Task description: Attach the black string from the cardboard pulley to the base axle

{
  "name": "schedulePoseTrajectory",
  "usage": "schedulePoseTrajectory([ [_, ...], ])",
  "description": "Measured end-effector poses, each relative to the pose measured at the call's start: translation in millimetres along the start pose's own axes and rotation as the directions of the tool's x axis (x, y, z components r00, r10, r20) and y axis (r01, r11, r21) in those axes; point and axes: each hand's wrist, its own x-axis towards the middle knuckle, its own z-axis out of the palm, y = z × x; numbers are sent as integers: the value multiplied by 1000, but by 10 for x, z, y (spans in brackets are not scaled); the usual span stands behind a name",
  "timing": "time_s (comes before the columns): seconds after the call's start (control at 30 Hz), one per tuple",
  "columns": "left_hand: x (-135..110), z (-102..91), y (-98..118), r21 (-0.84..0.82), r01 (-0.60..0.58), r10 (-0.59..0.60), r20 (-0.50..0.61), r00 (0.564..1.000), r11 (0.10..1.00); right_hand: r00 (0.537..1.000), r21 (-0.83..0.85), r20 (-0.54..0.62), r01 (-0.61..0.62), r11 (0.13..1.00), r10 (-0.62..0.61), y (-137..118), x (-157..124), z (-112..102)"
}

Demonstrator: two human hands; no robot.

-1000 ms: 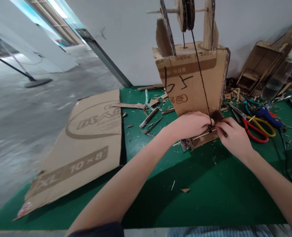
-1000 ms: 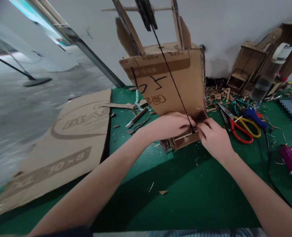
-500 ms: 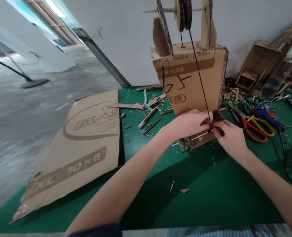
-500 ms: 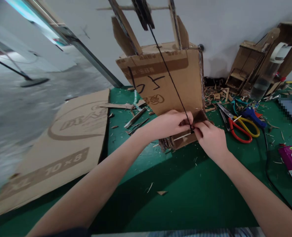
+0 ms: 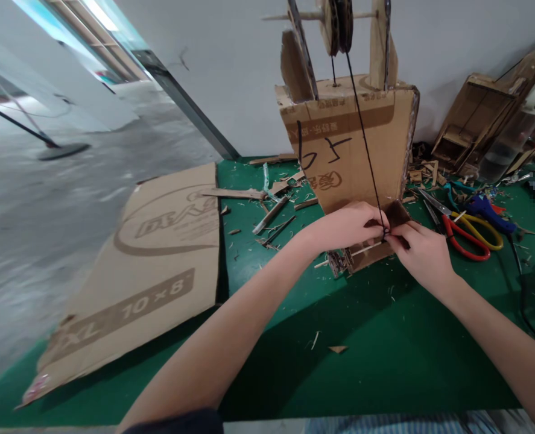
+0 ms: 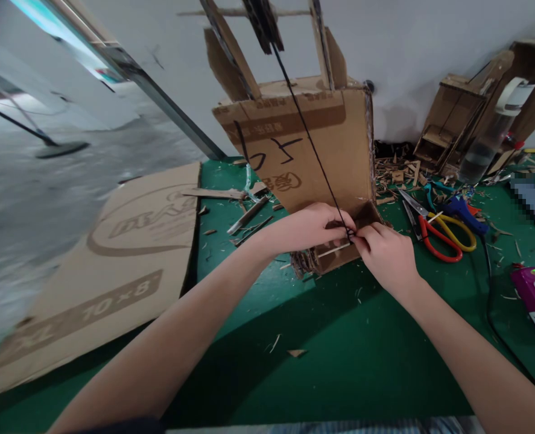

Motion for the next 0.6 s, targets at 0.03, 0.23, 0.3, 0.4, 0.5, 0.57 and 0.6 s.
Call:
schedulePoseTrajectory([
  [0.03,3,-1,-5,-18,-1,1,5,1000,1000,1000,-6,0,-7,1000,7,-1,4,-3],
  [0.23,17,-2,-25,42,-104,104,-6,995,994,994,-63,2,-112,992,113,-56,29,-19],
  [0.3,16,-9,-22,47,-132,131,21,991,990,988,-100,7,-152,983,153,-83,36,-24],
  [0.4,10,-24,-17,39,-148,145,68,987,988,984,-133,17,-175,976,179,-111,44,-34],
  [0.5,10,-32,-21,27,-141,139,79,987,990,983,-147,21,-175,973,180,-118,51,-41],
  [0.57,16,-26,-27,18,-128,127,50,991,992,984,-152,22,-169,974,175,-114,54,-41],
  [0.6,20,-19,-29,20,-121,120,32,992,992,985,-153,21,-165,974,170,-110,55,-39],
])
